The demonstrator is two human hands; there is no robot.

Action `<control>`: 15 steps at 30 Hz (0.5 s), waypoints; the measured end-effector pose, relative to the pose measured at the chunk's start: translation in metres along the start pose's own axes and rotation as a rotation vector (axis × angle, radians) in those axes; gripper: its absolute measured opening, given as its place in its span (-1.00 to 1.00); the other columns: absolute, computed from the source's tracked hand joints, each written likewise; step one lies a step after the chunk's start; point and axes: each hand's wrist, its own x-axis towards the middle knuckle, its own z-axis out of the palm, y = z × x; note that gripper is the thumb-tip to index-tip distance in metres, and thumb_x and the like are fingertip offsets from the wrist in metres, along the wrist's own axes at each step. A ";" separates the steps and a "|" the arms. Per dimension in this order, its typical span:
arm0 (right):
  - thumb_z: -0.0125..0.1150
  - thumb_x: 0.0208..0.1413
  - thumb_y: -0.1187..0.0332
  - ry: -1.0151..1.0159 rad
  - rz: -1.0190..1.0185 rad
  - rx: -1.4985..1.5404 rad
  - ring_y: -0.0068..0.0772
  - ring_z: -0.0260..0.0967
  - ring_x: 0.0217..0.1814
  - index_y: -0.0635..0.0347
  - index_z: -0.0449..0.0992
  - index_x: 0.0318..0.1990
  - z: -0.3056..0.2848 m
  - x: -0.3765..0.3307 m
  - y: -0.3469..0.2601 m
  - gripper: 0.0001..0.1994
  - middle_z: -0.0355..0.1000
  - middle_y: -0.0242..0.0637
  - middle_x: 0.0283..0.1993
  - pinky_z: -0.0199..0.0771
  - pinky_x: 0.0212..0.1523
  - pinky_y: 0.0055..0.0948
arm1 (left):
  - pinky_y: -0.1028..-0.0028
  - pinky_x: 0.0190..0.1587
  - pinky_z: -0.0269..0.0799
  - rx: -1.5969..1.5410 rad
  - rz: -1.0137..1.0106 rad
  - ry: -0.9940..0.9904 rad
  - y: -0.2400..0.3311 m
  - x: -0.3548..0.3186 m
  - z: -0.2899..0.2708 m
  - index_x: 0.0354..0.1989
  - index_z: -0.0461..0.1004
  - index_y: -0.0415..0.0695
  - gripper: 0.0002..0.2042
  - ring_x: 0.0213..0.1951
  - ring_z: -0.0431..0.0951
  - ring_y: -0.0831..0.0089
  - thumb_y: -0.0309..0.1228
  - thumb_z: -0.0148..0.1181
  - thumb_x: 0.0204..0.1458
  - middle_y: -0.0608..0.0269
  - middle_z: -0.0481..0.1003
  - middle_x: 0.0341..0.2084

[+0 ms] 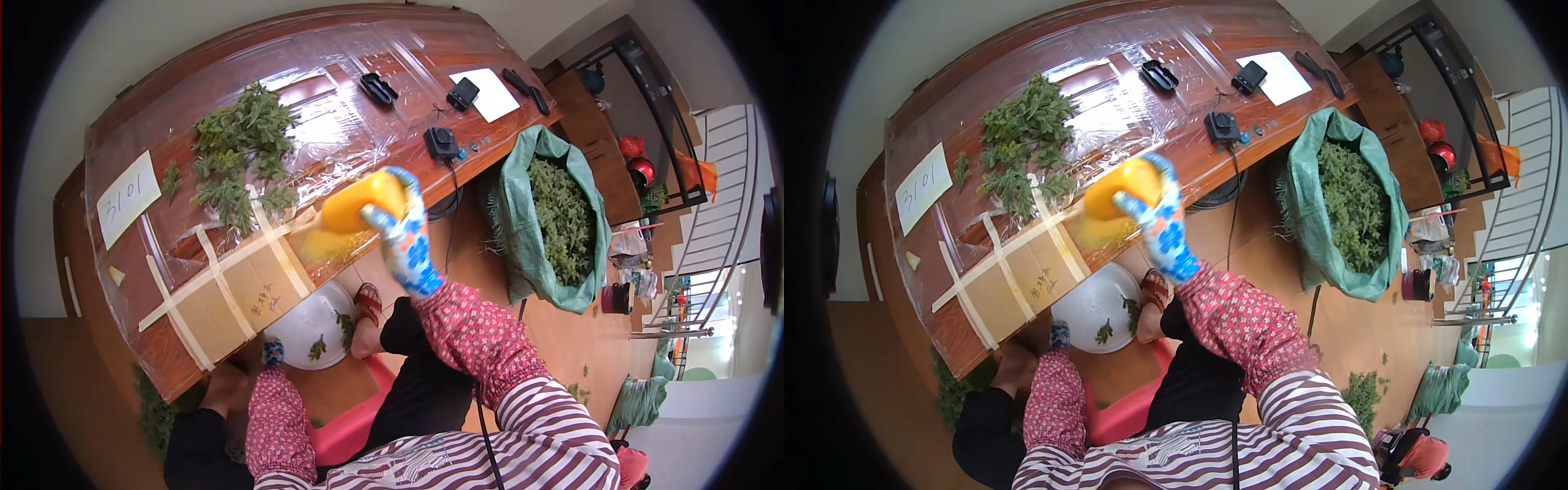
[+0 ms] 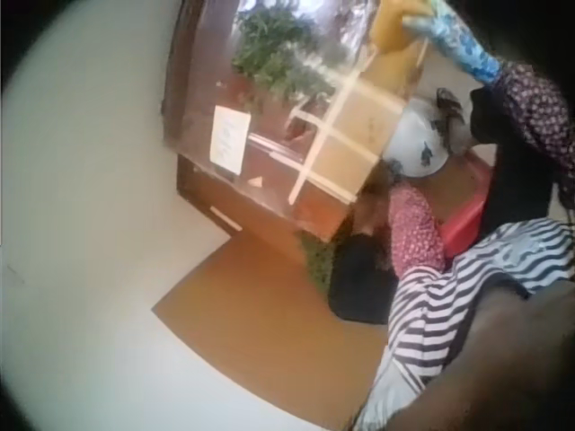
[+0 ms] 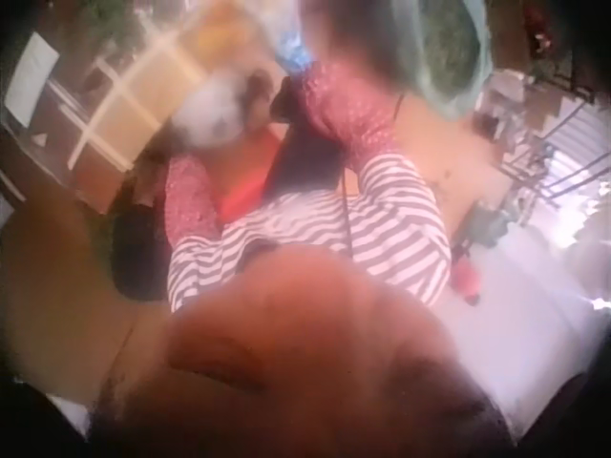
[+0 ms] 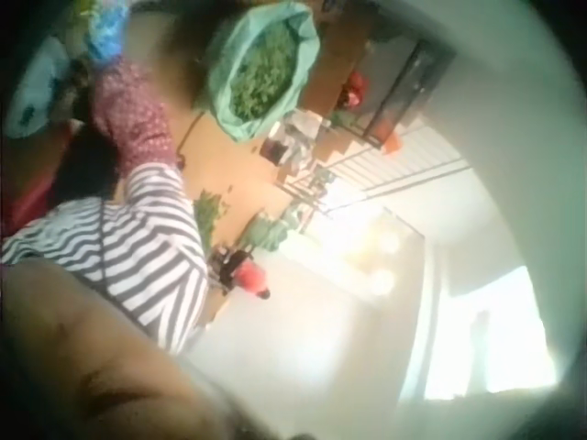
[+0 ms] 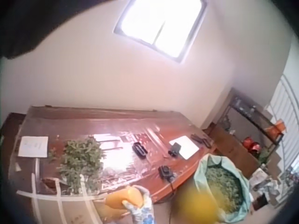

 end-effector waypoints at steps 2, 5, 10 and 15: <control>0.27 -0.15 0.46 -0.118 0.109 -0.038 -0.42 0.24 0.06 0.18 0.18 0.07 0.015 -0.016 0.006 -0.43 0.29 -0.25 0.00 0.25 0.08 -0.43 | 0.17 -0.07 0.22 0.013 0.036 -0.005 -0.011 0.009 0.016 0.07 0.21 -0.03 -0.56 -0.10 0.34 0.03 -0.10 -0.13 0.05 0.01 0.34 -0.10; 0.29 -0.19 0.50 -0.263 0.164 -0.145 -0.41 0.24 0.07 0.18 0.19 0.06 0.027 -0.031 0.003 -0.41 0.29 -0.25 0.01 0.24 0.10 -0.41 | 0.18 -0.16 0.30 0.046 0.089 -0.016 -0.028 0.014 0.045 0.00 0.29 -0.04 -0.62 -0.19 0.40 0.05 -0.13 -0.12 0.05 0.03 0.39 -0.18; 0.32 -0.22 0.50 -0.329 0.222 -0.114 -0.41 0.22 0.09 0.17 0.20 0.05 0.037 -0.034 0.009 -0.41 0.27 -0.26 0.02 0.23 0.10 -0.41 | 0.18 -0.31 0.42 0.086 0.177 -0.024 -0.070 0.016 0.099 -0.12 0.44 -0.04 -0.68 -0.33 0.50 0.08 -0.19 -0.10 0.04 0.06 0.48 -0.32; 0.37 -0.20 0.43 -0.233 0.023 -0.262 -0.45 0.25 0.00 0.18 0.21 0.07 0.041 -0.016 -0.010 -0.38 0.27 -0.30 -0.04 0.31 0.04 -0.43 | 0.39 -0.53 0.37 -0.020 0.299 0.464 -0.125 0.019 0.138 -0.05 0.40 0.01 -0.68 -0.60 0.34 0.37 -0.23 -0.06 0.03 0.29 0.42 -0.53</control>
